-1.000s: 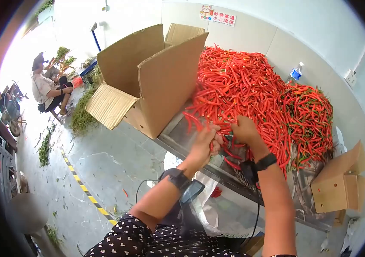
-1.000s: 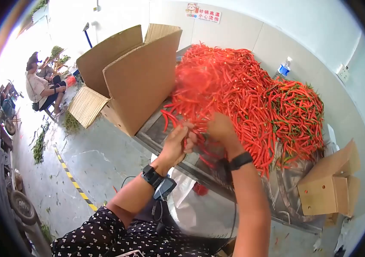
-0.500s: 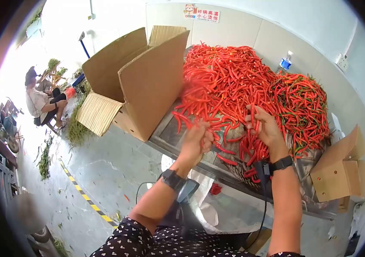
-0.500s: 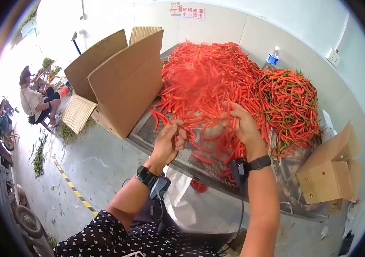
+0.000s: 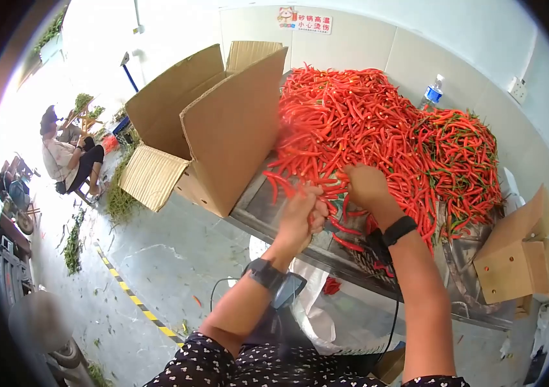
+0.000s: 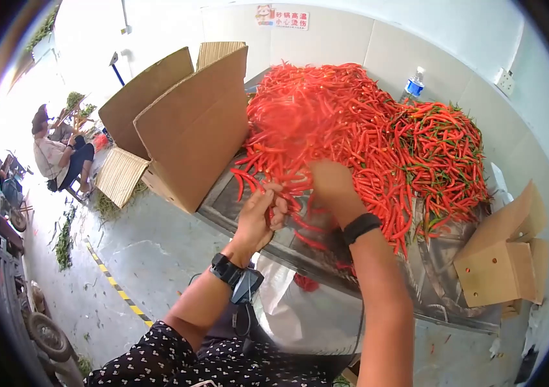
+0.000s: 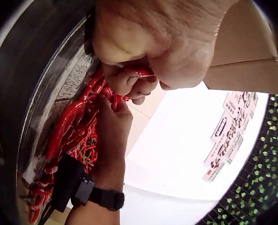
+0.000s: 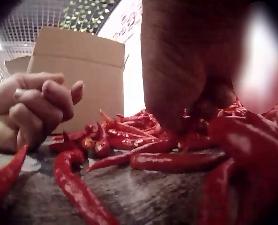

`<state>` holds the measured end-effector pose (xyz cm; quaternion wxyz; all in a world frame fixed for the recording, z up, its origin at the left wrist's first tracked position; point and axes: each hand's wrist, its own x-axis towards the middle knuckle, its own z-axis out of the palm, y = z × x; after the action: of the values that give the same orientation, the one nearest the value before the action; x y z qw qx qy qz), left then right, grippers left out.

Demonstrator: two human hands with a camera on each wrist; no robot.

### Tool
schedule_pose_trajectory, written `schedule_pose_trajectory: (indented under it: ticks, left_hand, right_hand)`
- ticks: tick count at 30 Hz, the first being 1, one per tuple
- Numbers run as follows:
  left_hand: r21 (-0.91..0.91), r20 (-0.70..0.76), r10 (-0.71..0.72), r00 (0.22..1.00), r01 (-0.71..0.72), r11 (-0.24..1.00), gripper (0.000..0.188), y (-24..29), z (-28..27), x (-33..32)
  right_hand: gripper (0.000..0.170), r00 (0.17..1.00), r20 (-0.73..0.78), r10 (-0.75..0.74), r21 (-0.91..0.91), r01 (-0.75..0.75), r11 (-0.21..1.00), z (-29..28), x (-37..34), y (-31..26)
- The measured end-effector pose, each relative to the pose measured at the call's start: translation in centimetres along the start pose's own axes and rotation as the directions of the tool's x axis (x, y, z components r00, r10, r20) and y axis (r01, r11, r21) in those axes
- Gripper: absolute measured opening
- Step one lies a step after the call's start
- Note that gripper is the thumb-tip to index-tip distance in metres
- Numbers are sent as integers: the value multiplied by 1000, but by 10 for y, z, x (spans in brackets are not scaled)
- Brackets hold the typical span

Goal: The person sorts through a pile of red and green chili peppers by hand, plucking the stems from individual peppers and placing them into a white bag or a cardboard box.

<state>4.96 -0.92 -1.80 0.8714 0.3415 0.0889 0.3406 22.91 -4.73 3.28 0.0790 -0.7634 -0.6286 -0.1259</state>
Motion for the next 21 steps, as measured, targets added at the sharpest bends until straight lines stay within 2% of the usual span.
schedule_pose_trajectory:
  ticks: [2, 3, 5, 6, 8, 9, 11, 12, 13, 14, 15, 17, 21]
  left_hand:
    - [14, -13, -8, 1000, 8, 1000, 20, -1, 0, 0]
    - [10, -14, -9, 1000, 9, 1000, 20, -1, 0, 0]
    - [27, -10, 2, 1000, -2, 1000, 20, -1, 2, 0]
    - [24, -12, 1, 1000, 0, 1000, 20, -1, 2, 0]
    - [43, 8, -5, 1000, 5, 999, 20, -1, 2, 1]
    - [43, 9, -7, 1000, 7, 999, 20, -2, 2, 1]
    - [68, 11, 2, 1000, -2, 998, 19, -2, 2, 1]
    - [70, 11, 2, 1000, -3, 998, 19, -2, 2, 2]
    - [61, 15, 7, 1000, -8, 998, 19, -3, 1, 2]
    - [53, 17, 12, 1000, -13, 999, 19, -3, 1, 1]
    - [56, 16, 15, 1000, -16, 998, 19, -3, 1, 1]
    - [43, -10, 10, 1000, -10, 999, 19, -2, 3, 0]
    - [47, 0, 16, 1000, -16, 999, 18, -2, 3, 1]
  right_hand:
    - [16, 996, -16, 87, 226, -81, 971, -9, -6, 9]
    - [16, 996, -13, 86, 224, -81, 971, -10, -9, 17]
    - [18, 970, 27, 240, 500, -221, 838, -13, -16, 37]
    - [18, 970, 30, 240, 497, -222, 839, -7, -18, 51]
    - [22, 944, 134, 303, 716, -303, 628, 12, -17, 73]
    - [22, 943, 134, 305, 716, -305, 628, 9, -15, 71]
    - [23, 975, 106, 193, 735, -208, 645, 4, -11, 60]
    - [23, 976, 105, 193, 737, -207, 644, 4, -8, 51]
    - [21, 992, 5, 126, 572, -106, 813, 4, -5, 41]
    - [20, 996, -76, 36, 367, -5, 930, 5, -1, 32]
    - [20, 996, -79, 33, 370, -2, 929, 7, 3, 25]
    - [17, 992, 36, 124, 109, -128, 986, 12, 12, 14]
    - [14, 997, -34, 75, 40, -73, 996, 10, 12, 0]
